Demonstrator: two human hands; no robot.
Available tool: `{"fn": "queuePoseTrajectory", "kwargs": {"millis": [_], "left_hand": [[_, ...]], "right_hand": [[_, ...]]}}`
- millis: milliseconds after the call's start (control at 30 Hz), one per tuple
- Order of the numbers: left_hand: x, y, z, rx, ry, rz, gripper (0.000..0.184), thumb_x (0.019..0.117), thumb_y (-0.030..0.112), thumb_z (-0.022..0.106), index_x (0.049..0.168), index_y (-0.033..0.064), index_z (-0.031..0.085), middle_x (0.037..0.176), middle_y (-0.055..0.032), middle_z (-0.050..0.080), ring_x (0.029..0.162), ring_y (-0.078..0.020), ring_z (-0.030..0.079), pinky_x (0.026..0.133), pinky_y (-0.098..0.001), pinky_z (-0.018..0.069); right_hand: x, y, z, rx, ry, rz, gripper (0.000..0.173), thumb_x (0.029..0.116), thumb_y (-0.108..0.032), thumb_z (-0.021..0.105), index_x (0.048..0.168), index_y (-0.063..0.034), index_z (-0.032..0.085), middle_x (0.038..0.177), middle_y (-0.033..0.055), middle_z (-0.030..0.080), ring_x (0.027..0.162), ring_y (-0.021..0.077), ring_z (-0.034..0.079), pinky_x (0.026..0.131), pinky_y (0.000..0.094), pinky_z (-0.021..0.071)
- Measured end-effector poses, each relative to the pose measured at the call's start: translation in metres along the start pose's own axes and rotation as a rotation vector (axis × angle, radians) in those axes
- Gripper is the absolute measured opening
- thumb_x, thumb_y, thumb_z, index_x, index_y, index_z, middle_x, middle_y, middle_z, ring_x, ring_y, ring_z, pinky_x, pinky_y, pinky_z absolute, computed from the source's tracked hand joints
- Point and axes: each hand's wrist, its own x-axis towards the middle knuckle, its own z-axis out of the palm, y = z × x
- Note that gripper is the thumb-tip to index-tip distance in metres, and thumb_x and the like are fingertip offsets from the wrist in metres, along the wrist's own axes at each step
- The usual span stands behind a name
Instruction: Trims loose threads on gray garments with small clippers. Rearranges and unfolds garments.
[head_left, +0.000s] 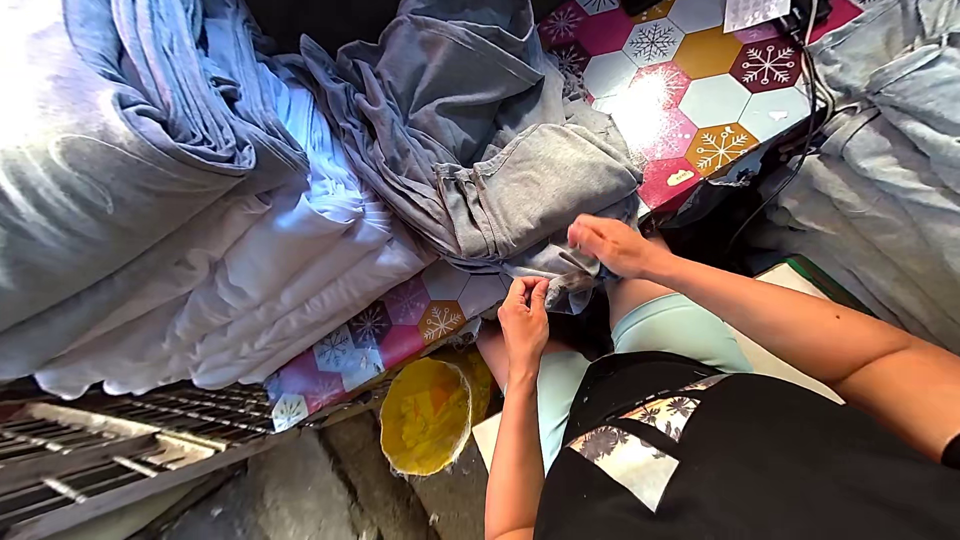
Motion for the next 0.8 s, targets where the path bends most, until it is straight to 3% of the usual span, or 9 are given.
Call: {"fn": "queuePoseTrajectory", "kwargs": {"millis": [100, 200, 467, 600, 667, 700, 733, 767, 800], "left_hand": [[0.0, 0.001, 0.001, 0.016, 0.019, 0.057, 0.01, 0.1022, 0.013, 0.061, 0.102, 0.0044, 0.067, 0.078, 0.0026, 0.065, 0.067, 0.001, 0.058, 0.065, -0.0179, 0.0485], [0.0, 0.004, 0.003, 0.011, 0.023, 0.12, 0.01, 0.1028, 0.012, 0.06, 0.102, 0.0033, 0.065, 0.078, 0.0024, 0.064, 0.067, 0.0022, 0.058, 0.065, -0.0163, 0.0484], [0.0, 0.006, 0.004, 0.036, -0.002, 0.161, 0.01, 0.1021, 0.012, 0.061, 0.101, 0.0032, 0.066, 0.079, 0.0016, 0.066, 0.07, 0.0017, 0.061, 0.067, -0.0167, 0.05], [-0.001, 0.005, 0.007, 0.011, -0.016, 0.131, 0.009, 0.1015, 0.011, 0.061, 0.1, 0.0035, 0.066, 0.078, 0.0024, 0.065, 0.069, 0.0023, 0.059, 0.066, -0.0163, 0.049], [-0.001, 0.004, 0.006, -0.037, -0.015, 0.097, 0.008, 0.1017, 0.011, 0.061, 0.1, 0.0044, 0.065, 0.08, 0.0032, 0.065, 0.069, 0.0025, 0.059, 0.067, -0.0163, 0.0495], [-0.001, 0.004, 0.006, -0.072, -0.017, 0.082, 0.007, 0.102, 0.011, 0.061, 0.101, 0.0047, 0.065, 0.081, 0.0033, 0.066, 0.07, 0.0022, 0.06, 0.068, -0.0169, 0.0502], [-0.001, 0.002, 0.006, -0.11, -0.02, 0.074, 0.007, 0.1022, 0.01, 0.06, 0.101, 0.005, 0.065, 0.081, 0.0034, 0.066, 0.071, 0.0017, 0.06, 0.068, -0.0177, 0.0512], [-0.003, 0.001, 0.004, -0.138, -0.024, 0.073, 0.008, 0.1028, 0.01, 0.059, 0.102, 0.0051, 0.065, 0.083, 0.0033, 0.067, 0.074, 0.0008, 0.062, 0.07, -0.0191, 0.0527], [-0.006, -0.002, -0.004, -0.142, -0.026, 0.081, 0.01, 0.1033, 0.009, 0.057, 0.102, 0.0043, 0.065, 0.086, 0.0023, 0.069, 0.078, -0.0012, 0.065, 0.074, -0.0218, 0.0553]], "right_hand": [[-0.02, 0.006, 0.002, -0.222, -0.072, -0.202, 0.039, 0.1015, -0.043, 0.058, 0.091, -0.0067, 0.069, 0.07, 0.0053, 0.062, 0.064, 0.0206, 0.061, 0.058, 0.0451, 0.0491], [-0.021, 0.01, 0.003, -0.285, -0.109, -0.295, 0.039, 0.0952, -0.043, 0.068, 0.088, -0.0053, 0.073, 0.076, 0.0082, 0.067, 0.069, 0.0237, 0.066, 0.06, 0.0475, 0.0508], [-0.013, 0.012, 0.004, -0.391, -0.127, -0.458, 0.037, 0.0934, -0.043, 0.067, 0.083, -0.0092, 0.075, 0.067, 0.0046, 0.064, 0.062, 0.0208, 0.064, 0.052, 0.0428, 0.0471], [-0.017, 0.009, 0.002, -0.346, -0.139, -0.384, 0.038, 0.0964, -0.039, 0.065, 0.078, -0.0072, 0.073, 0.066, 0.0066, 0.065, 0.062, 0.0227, 0.066, 0.054, 0.046, 0.0484], [-0.016, 0.016, 0.004, -0.177, -0.105, -0.266, 0.043, 0.094, -0.046, 0.069, 0.085, -0.0035, 0.07, 0.069, 0.0074, 0.063, 0.064, 0.0212, 0.061, 0.059, 0.0449, 0.0475], [-0.014, 0.02, 0.007, -0.079, -0.117, -0.208, 0.044, 0.0894, -0.045, 0.075, 0.094, -0.0017, 0.071, 0.079, 0.0087, 0.066, 0.072, 0.0204, 0.063, 0.066, 0.0445, 0.0506], [-0.013, 0.025, 0.01, 0.01, -0.151, -0.153, 0.043, 0.0854, -0.039, 0.081, 0.103, -0.0008, 0.072, 0.091, 0.0101, 0.07, 0.082, 0.0199, 0.066, 0.075, 0.0439, 0.0542], [-0.013, 0.031, 0.016, 0.098, -0.167, -0.114, 0.036, 0.0837, -0.029, 0.084, 0.103, -0.0012, 0.072, 0.092, 0.0087, 0.071, 0.083, 0.016, 0.066, 0.076, 0.0383, 0.0551], [-0.013, 0.032, 0.021, 0.19, -0.169, -0.08, 0.024, 0.0842, -0.018, 0.083, 0.097, -0.0012, 0.072, 0.084, 0.0062, 0.068, 0.074, 0.0106, 0.062, 0.069, 0.0312, 0.0523]]}}
